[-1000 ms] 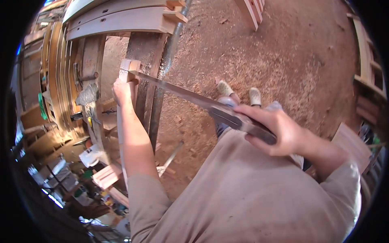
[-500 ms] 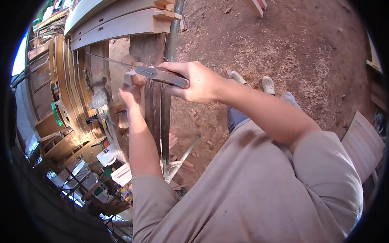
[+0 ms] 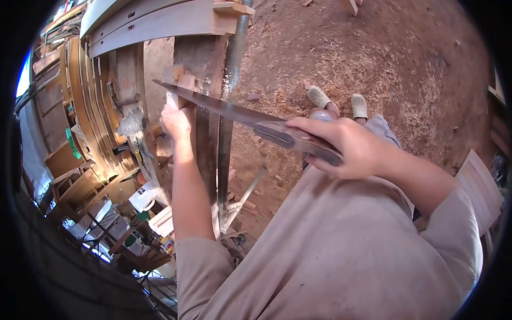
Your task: The person saws through a piece of wood by hand using a hand saw.
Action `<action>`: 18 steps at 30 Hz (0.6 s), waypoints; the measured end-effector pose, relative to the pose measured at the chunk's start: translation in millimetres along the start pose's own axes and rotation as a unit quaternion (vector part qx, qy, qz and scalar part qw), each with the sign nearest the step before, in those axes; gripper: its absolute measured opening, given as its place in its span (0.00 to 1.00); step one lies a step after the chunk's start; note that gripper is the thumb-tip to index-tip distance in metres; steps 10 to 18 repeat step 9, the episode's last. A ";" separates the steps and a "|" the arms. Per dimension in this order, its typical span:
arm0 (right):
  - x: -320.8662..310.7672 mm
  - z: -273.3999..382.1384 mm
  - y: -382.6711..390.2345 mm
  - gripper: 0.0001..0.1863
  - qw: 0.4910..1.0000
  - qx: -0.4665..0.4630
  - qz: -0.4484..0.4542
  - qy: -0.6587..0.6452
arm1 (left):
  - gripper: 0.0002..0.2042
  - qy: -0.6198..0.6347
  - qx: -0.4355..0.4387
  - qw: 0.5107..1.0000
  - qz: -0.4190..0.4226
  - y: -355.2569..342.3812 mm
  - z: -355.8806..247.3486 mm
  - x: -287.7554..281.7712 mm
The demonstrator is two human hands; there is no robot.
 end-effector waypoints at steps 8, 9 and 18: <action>53.9 11.7 -174.4 0.36 0.999 -0.027 -0.032 -0.002 | 0.13 0.104 -0.099 0.990 0.000 -9.6 17.8 19.6; 56.0 17.8 -196.0 0.36 0.997 -0.044 -0.057 -0.022 | 0.13 0.118 -0.098 0.988 -0.021 -23.8 13.9 9.0; 56.0 17.8 -196.0 0.36 0.997 -0.044 -0.057 -0.022 | 0.13 0.118 -0.098 0.988 -0.021 -23.8 13.9 9.0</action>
Point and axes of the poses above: each hand's wrist, its own y-axis away from the middle knuckle, its own x-axis out of the palm, z = x × y, the point moved 5 cm from there along -y, towards the middle knuckle, and after that the axes turned 14 degrees about y, right-handed, at the moved point
